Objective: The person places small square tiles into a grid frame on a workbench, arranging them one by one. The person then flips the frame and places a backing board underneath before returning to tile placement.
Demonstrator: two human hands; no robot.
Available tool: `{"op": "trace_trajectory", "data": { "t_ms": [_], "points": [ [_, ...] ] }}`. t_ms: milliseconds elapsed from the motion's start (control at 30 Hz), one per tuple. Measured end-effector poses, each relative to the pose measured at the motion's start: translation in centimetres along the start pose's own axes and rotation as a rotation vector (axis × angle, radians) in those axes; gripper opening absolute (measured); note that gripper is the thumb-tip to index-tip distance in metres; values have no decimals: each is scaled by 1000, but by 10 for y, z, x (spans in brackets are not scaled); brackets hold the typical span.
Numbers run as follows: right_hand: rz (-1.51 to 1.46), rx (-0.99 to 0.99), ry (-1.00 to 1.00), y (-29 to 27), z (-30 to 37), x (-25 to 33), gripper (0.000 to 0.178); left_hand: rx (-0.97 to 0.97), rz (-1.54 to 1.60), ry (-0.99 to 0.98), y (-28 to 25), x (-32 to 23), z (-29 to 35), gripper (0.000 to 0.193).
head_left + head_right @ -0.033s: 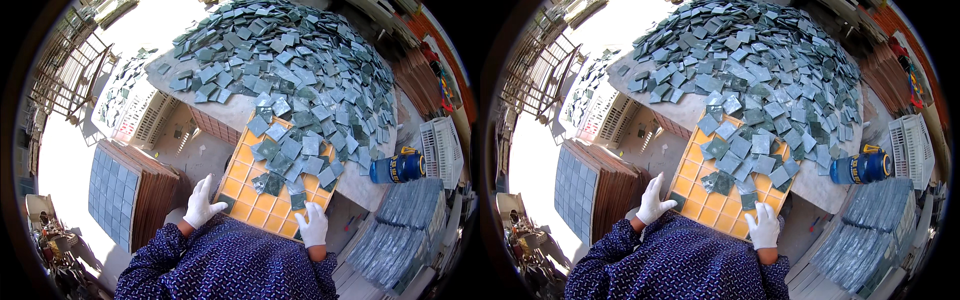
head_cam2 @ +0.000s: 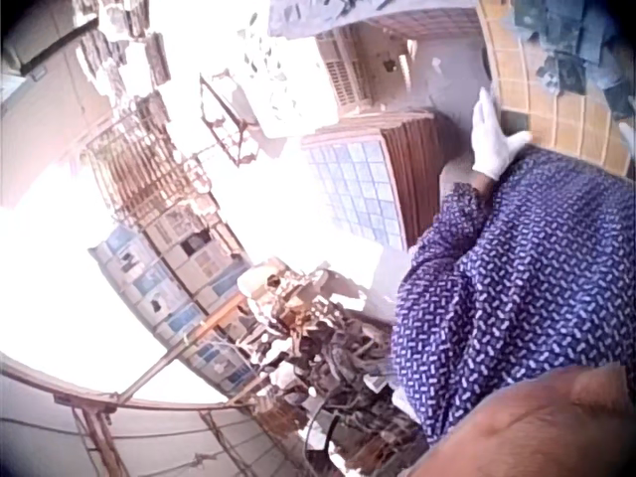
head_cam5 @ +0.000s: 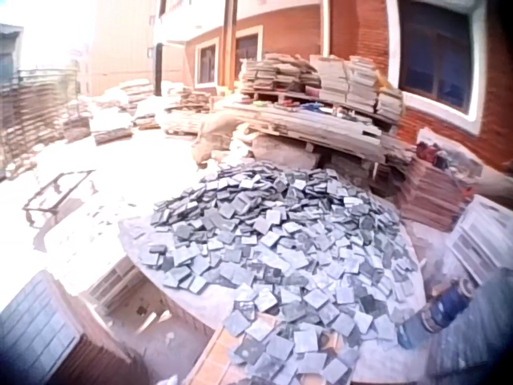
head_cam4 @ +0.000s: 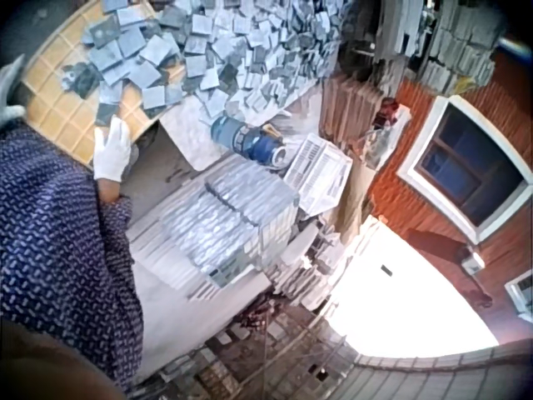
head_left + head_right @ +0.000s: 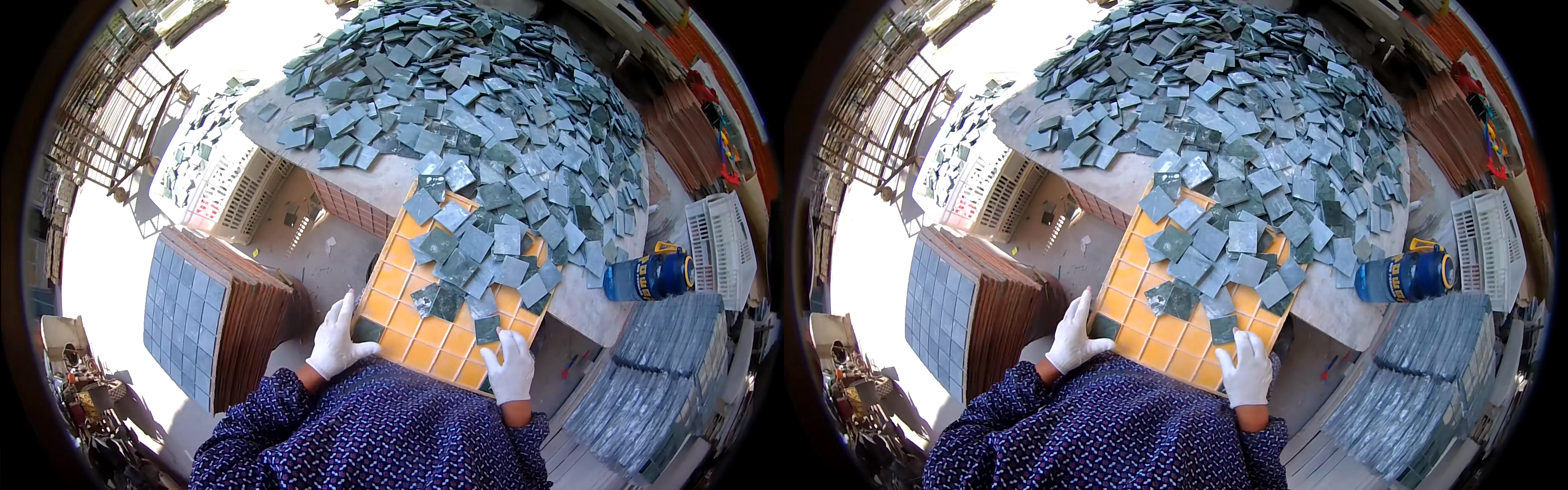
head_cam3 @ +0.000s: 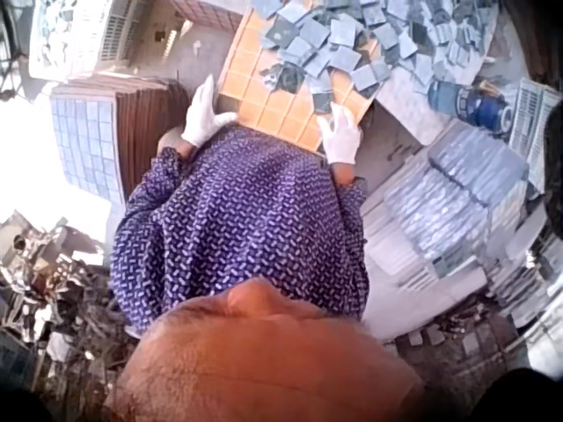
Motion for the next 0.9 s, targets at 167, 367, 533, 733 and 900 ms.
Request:
{"op": "trace_trajectory", "data": {
  "t_ms": [167,367,533,733,900],
  "points": [
    [45,-34,13,7,-1,0,63,9,-88,89,22,3,1,128],
    [52,-46,24,9,-3,-1,66,273,600,100,-6,35,-10,92],
    [57,-39,19,13,-4,-3,60,299,701,52,6,21,-7,75],
    [70,-53,33,14,-3,-3,60,41,608,-178,27,25,0,61],
    [60,-55,40,14,-5,-3,61,166,544,-180,26,35,-9,63]
  ]
}}
Point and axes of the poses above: each hand's wrist, its own z-axis away from the middle knuckle, its own y-axis out of the palm, x = y × z, the point moved 6 cm from there along -z, towards the middle knuckle, and after that the axes turned 1 degree about -y, right-handed, at the moved point
